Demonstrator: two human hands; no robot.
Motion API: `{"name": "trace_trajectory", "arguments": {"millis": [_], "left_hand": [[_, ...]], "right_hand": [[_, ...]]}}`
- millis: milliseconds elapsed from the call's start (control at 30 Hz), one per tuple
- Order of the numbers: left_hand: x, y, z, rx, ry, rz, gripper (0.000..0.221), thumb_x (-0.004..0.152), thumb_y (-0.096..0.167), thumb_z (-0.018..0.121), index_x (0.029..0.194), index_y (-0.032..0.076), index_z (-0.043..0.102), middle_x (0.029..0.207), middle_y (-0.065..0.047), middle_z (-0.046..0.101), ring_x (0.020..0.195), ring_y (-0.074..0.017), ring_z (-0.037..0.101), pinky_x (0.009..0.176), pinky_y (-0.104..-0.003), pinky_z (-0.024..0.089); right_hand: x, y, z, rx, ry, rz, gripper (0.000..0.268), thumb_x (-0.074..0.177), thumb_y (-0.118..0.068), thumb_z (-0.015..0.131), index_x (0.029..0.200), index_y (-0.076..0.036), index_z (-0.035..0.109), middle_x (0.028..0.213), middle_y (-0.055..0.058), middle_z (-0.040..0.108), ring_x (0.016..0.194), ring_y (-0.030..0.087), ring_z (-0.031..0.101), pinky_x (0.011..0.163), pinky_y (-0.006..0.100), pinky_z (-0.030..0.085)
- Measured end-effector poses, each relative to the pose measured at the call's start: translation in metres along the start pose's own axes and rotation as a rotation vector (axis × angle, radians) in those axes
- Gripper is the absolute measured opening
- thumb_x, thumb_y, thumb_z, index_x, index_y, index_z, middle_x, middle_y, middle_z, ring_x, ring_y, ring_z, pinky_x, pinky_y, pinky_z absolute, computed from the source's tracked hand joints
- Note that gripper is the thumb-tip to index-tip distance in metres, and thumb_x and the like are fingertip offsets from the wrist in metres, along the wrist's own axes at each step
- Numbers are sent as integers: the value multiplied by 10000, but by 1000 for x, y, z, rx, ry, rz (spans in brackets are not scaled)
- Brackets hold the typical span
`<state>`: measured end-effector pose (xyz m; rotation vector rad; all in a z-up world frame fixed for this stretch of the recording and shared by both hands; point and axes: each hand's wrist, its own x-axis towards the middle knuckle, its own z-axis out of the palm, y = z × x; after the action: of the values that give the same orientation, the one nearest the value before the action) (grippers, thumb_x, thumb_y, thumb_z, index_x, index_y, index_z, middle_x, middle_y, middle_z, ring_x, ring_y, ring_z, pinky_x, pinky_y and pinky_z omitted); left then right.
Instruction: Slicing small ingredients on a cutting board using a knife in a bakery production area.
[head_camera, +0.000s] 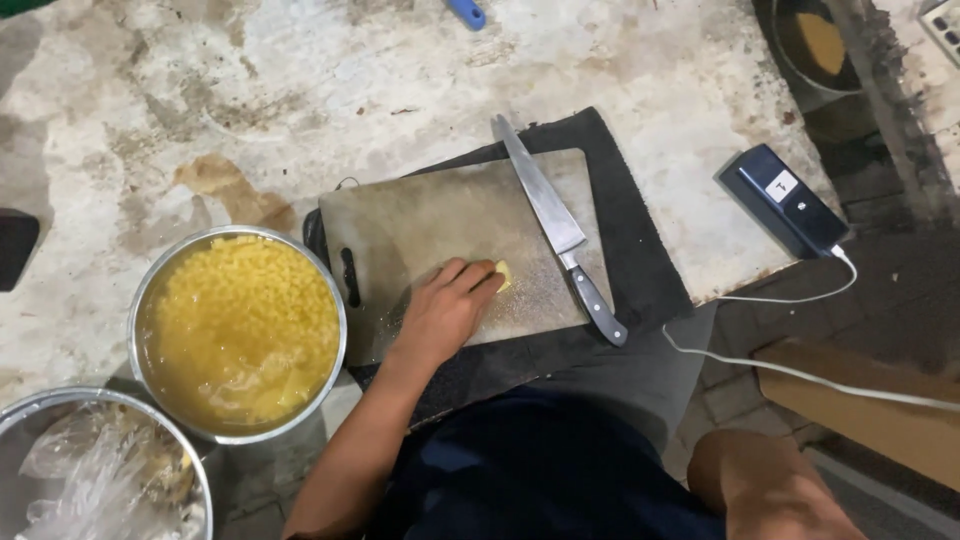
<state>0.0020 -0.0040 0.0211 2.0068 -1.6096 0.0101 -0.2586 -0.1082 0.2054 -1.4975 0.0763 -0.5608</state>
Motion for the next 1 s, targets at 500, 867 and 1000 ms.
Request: {"name": "trace_trajectory", "arguments": {"millis": [500, 867, 1000], "left_hand": [[-2, 1, 14, 24, 76, 45, 134, 923, 144, 700, 1044, 96, 668, 1076, -33, 631, 901, -215, 550, 616, -348, 526], [3, 3, 9, -16, 65, 10, 151, 930, 149, 619, 1054, 77, 664, 1085, -66, 628, 917, -247, 544, 757, -365, 505], [5, -1, 10, -26, 67, 30, 122, 917, 131, 632, 1025, 90, 672, 1067, -51, 624, 905, -224, 544, 699, -331, 515]], "right_hand": [[37, 183, -36, -1260, -88, 360, 555, 952, -226, 563, 1442, -25, 395, 1244, 243, 494, 1001, 434, 508, 890, 524, 444], [24, 155, -50, -745, -100, 829, 681, 800, -117, 410, 1470, -187, 308, 744, 9, 669, 622, 178, 665, 640, 343, 560], [6, 130, -33, -853, -167, 973, 660, 946, -306, 489, 1549, -353, 226, 575, 125, 529, 440, 318, 490, 517, 390, 377]]}}
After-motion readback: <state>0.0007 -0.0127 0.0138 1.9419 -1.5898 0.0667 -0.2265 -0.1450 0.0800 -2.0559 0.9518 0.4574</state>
